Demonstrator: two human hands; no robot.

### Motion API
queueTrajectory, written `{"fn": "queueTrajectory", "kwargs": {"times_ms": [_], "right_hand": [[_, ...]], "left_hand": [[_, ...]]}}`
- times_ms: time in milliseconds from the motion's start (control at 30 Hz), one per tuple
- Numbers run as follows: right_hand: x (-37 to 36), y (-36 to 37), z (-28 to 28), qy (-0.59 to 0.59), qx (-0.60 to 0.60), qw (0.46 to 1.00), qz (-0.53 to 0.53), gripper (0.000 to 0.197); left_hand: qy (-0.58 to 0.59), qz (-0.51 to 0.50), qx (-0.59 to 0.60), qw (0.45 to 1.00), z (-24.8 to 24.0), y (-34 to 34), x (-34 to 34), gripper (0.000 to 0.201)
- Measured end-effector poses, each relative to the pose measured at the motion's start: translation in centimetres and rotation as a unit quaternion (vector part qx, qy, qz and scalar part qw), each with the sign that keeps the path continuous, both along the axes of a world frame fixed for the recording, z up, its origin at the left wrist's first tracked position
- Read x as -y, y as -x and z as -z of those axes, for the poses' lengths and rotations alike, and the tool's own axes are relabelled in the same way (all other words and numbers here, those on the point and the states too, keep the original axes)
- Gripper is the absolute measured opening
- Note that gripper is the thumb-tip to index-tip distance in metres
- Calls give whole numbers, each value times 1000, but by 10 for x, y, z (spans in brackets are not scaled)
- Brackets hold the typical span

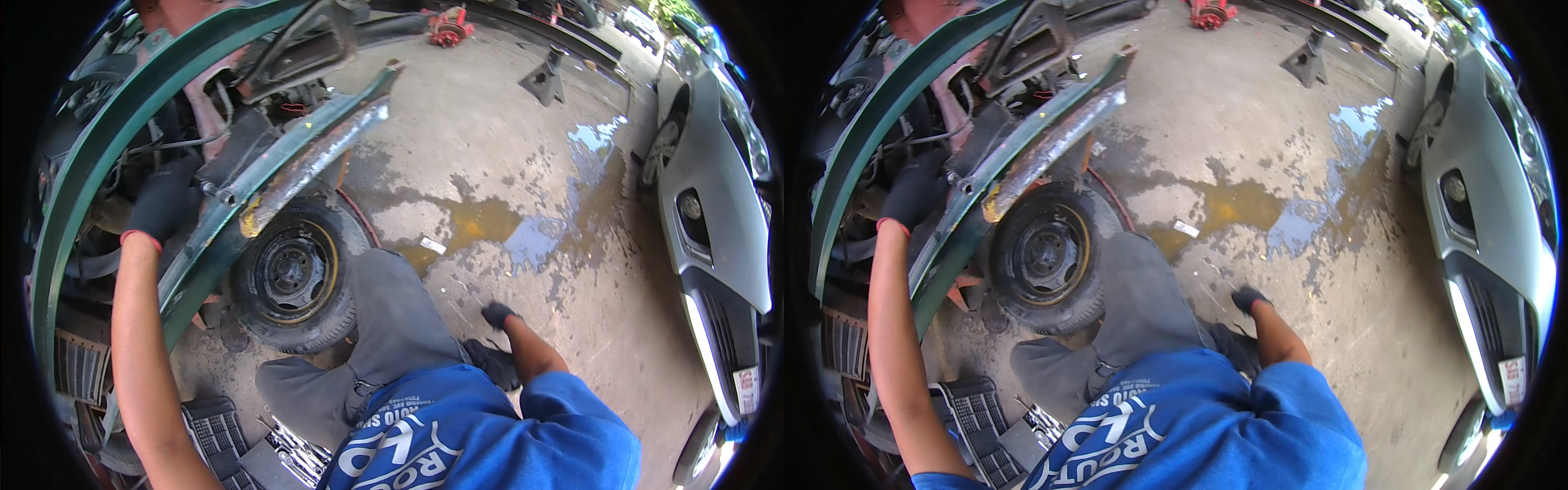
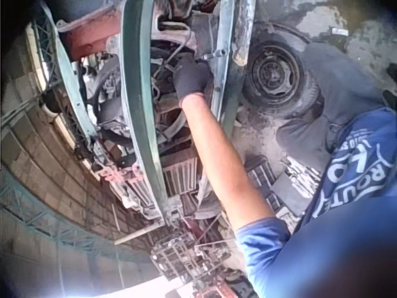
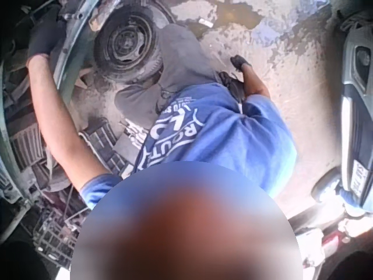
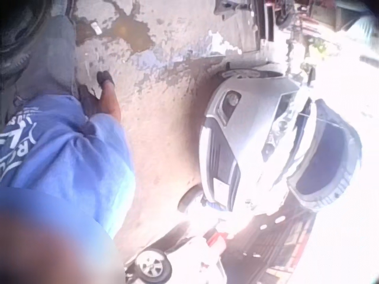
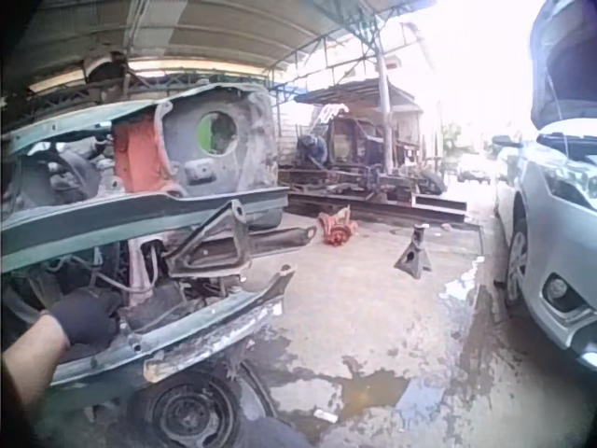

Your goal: The person uses a wrench to loosen and remove bolts from the front bumper of a green car, then detaches the bumper and sets it aside. The person then reaches into the engine bay to disconnect hoses and wires, and removes the air intake assembly.

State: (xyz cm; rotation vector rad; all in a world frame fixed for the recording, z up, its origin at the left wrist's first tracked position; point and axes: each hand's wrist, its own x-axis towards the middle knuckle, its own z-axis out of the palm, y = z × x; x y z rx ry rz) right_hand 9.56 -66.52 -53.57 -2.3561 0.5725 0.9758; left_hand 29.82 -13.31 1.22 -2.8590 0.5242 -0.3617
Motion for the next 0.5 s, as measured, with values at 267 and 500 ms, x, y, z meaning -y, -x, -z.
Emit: {"fn": "queueTrajectory", "kwargs": {"times_ms": [267,500], "right_hand": [[-107,-110,-211,-112,431,879,-168,37],[-305,-134,-454,-494,379,779,-71,36]], "left_hand": [[-11,-97,-58,994,-12,5,9,42],[-32,-90,-51,994,-10,5,9,40]]}}
